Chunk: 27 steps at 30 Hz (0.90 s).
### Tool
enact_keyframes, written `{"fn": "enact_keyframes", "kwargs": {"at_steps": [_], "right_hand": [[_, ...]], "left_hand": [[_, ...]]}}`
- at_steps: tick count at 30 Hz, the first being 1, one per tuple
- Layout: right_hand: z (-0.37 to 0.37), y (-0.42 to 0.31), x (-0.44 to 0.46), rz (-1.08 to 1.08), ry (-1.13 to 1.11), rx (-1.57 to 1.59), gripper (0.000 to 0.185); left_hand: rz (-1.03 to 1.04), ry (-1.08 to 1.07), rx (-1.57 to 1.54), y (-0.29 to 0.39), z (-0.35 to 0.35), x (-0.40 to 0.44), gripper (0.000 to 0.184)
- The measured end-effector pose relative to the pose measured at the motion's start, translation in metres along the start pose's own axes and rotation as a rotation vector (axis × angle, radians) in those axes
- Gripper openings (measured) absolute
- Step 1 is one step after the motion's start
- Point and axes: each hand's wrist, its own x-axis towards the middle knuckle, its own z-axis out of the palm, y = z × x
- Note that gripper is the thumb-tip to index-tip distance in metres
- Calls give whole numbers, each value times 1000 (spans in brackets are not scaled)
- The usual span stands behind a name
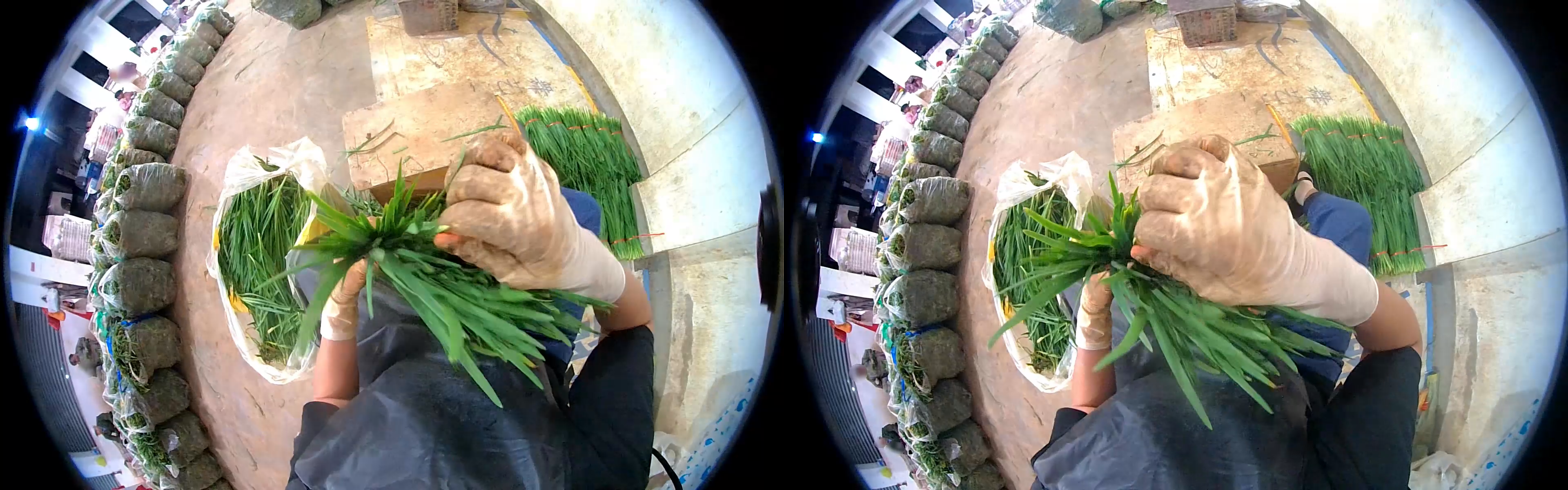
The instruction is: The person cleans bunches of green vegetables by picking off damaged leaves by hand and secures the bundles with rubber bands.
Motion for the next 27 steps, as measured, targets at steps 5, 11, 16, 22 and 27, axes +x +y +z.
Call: {"fn": "enact_keyframes", "kwargs": {"at_steps": [5, 11, 16, 22, 27], "right_hand": [[5, 11, -14, 87, 401, 527, 20], [-44, 33, -28, 253, 34, 204, 16], [-16, 35, -29, 304, 114, 87, 28], [-16, 23, 19, 49, 10, 289, 32], [23, 11, 25, -82, 239, 142, 17]], "left_hand": [[-38, -87, -206, 20, 10, 6, 55], [-99, 9, -180, -30, -20, -5, 56], [-93, 48, -373, -22, -13, -18, 41], [-81, 2, -336, -24, -15, -11, 33], [-22, -47, -286, -21, -13, 3, 29]]}}
